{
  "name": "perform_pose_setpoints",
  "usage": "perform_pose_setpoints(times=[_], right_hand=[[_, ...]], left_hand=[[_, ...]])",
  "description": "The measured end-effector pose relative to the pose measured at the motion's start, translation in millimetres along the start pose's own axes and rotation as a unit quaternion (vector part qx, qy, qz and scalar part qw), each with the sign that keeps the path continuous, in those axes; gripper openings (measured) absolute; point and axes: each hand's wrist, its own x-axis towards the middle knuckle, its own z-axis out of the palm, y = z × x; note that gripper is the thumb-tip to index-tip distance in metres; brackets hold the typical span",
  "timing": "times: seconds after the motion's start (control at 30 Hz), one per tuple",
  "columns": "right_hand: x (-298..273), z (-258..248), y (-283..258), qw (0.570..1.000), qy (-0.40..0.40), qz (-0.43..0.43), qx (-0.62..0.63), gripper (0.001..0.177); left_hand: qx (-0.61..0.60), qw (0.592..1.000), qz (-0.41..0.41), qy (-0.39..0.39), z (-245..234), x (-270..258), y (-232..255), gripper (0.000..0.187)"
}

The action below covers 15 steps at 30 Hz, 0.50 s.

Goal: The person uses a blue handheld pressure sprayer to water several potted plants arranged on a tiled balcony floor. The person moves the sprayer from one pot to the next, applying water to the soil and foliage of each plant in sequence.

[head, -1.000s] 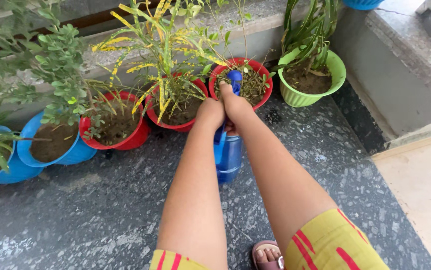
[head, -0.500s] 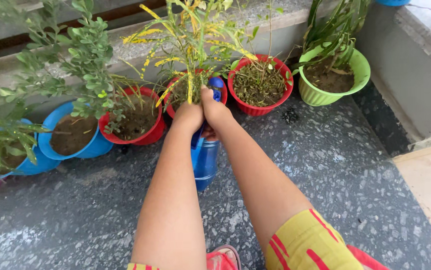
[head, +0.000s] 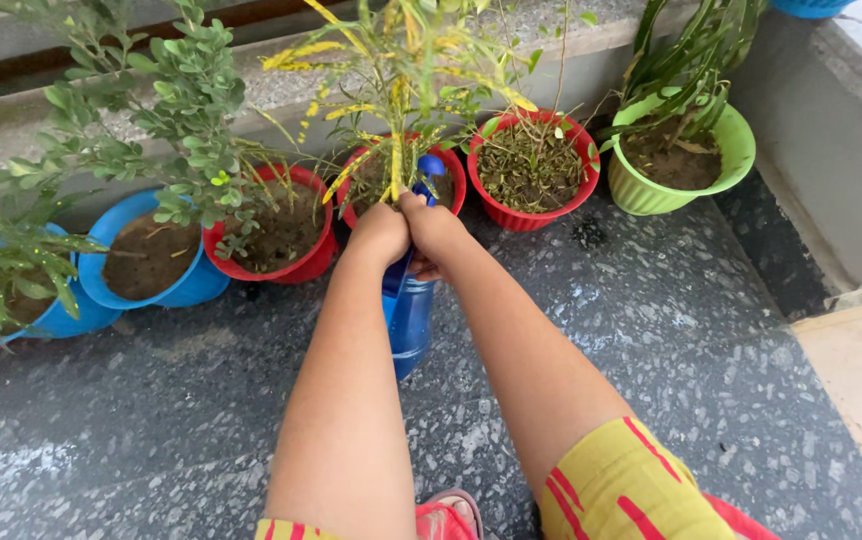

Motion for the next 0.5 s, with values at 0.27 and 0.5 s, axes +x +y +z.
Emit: perform_pose_setpoints(times=[0.27, 0.5], right_hand=[[-21.6, -13.4, -11.7, 1.000, -0.005, -0.004, 0.000, 0.092], [-17.6, -19.9, -8.0, 0.999, -0.001, -0.042, -0.021, 0.075]], left_hand=[[-0.053, 0.997, -0.052, 0.015, -7.6, -19.2, 28.0, 0.080], [-0.152, 0.986, -0.024, -0.059, -9.3, -30.0, 36.5, 0.064]])
